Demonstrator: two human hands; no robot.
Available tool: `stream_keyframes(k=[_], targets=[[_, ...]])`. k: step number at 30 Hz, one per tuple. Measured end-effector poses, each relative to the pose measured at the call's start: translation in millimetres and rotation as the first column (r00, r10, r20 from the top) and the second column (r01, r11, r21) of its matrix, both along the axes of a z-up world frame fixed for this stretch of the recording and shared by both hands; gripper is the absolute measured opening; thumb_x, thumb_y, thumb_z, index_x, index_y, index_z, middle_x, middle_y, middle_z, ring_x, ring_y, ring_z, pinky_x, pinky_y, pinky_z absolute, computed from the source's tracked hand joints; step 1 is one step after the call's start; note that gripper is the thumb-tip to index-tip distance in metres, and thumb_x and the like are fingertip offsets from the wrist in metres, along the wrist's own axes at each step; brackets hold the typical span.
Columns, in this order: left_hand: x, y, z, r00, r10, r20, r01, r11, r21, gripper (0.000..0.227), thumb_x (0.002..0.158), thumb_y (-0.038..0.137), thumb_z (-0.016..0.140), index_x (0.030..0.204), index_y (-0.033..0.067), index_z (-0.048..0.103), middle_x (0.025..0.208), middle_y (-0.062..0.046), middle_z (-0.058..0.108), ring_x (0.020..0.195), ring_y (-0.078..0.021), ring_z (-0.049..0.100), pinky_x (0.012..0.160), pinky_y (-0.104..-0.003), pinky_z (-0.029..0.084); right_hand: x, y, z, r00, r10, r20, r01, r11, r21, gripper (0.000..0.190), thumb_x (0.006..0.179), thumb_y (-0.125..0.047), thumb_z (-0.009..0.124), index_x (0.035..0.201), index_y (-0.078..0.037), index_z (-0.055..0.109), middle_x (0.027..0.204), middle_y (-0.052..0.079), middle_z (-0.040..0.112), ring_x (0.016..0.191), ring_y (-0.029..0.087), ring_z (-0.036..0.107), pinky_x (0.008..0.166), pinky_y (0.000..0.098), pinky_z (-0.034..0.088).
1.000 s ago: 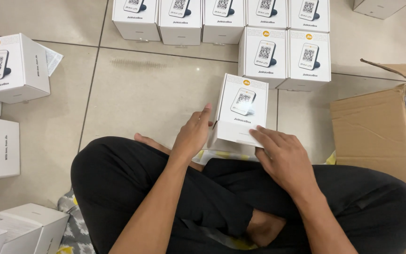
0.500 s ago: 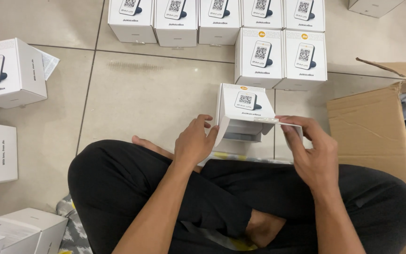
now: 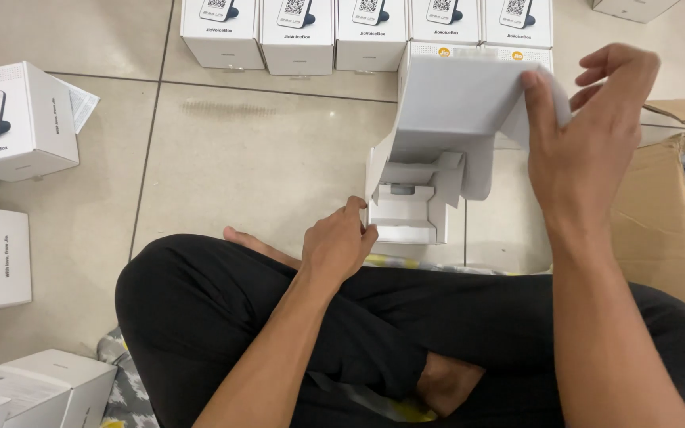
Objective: The person packages power cables and instruction cards into electronics boxes.
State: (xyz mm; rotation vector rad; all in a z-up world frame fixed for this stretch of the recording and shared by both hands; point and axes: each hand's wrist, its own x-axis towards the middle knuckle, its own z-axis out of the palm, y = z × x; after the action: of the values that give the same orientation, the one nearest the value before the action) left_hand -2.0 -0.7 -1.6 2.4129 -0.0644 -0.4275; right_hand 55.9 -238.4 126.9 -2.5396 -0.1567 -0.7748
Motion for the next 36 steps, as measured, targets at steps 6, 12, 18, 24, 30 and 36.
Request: stream_keyframes(k=[6, 12, 18, 24, 30, 36], targets=[[3, 2, 1, 0.997, -0.043, -0.061, 0.046, 0.997, 0.054, 0.044, 0.093, 0.031, 0.064, 0.128, 0.0056, 0.059, 0.09, -0.011, 0.077, 0.08, -0.03, 0.074, 0.069, -0.045, 0.058, 55, -18, -40, 0.999, -0.037, 0.002, 0.037, 0.984, -0.175, 0.039, 0.116, -0.028, 0.076, 0.127, -0.001, 0.051, 0.129, 0.017, 0.043, 0.127, 0.032, 0.048, 0.103, 0.0462, 0.046], [6, 0, 8, 0.997, -0.03, -0.068, 0.034, 0.997, 0.062, 0.047, 0.095, 0.036, 0.063, 0.13, 0.005, 0.058, 0.094, -0.012, 0.076, 0.081, -0.0316, 0.074, 0.069, -0.046, 0.058, 14, 1, -52, 0.998, 0.064, 0.001, -0.064, 0.995, -0.081, 0.053, 0.114, -0.023, 0.069, 0.146, 0.009, 0.044, 0.141, 0.022, 0.042, 0.13, 0.039, 0.045, 0.108, 0.0533, 0.04], [7, -2, 7, 1.0, -0.017, -0.002, 0.017, 0.998, 0.061, 0.049, 0.096, 0.037, 0.061, 0.133, 0.0049, 0.057, 0.104, -0.014, 0.073, 0.087, -0.0312, 0.073, 0.07, -0.046, 0.059, -39, -1, -51, 0.835, -0.022, -0.55, 0.063, 0.997, 0.055, 0.032, 0.103, -0.028, 0.061, 0.12, -0.001, 0.066, 0.134, 0.02, 0.055, 0.112, 0.034, 0.059, 0.081, 0.0453, 0.054], [3, -1, 35, 0.998, 0.066, 0.006, -0.066, 0.997, 0.049, 0.052, 0.096, 0.041, 0.059, 0.136, 0.0078, 0.054, 0.12, -0.009, 0.067, 0.092, -0.0296, 0.071, 0.073, -0.046, 0.057, -79, 9, -62, 0.766, 0.12, -0.631, 0.128, 0.935, 0.332, 0.038, 0.098, -0.033, 0.06, 0.123, -0.004, 0.066, 0.124, 0.015, 0.064, 0.11, 0.03, 0.064, 0.078, 0.0421, 0.055], [-8, -5, 35, 0.994, 0.104, 0.028, -0.095, 0.969, -0.229, 0.051, 0.095, 0.041, 0.062, 0.132, 0.0069, 0.057, 0.13, -0.007, 0.067, 0.099, -0.0226, 0.074, 0.084, -0.04, 0.058, -85, 15, -80, 0.773, 0.117, -0.624, 0.065, 0.963, 0.261, 0.038, 0.097, -0.032, 0.062, 0.122, -0.004, 0.066, 0.123, 0.014, 0.067, 0.112, 0.029, 0.065, 0.079, 0.0417, 0.055], [-15, -9, 50, 0.997, 0.069, 0.047, -0.047, 0.933, -0.358, 0.062, 0.093, 0.034, 0.064, 0.145, 0.0054, 0.043, 0.147, -0.015, 0.053, 0.112, -0.0237, 0.071, 0.085, -0.038, 0.061, -96, 9, -82, 0.829, 0.112, -0.548, 0.05, 0.961, 0.272, 0.035, 0.099, -0.031, 0.062, 0.122, -0.004, 0.065, 0.12, 0.015, 0.067, 0.113, 0.03, 0.064, 0.091, 0.0421, 0.052]])
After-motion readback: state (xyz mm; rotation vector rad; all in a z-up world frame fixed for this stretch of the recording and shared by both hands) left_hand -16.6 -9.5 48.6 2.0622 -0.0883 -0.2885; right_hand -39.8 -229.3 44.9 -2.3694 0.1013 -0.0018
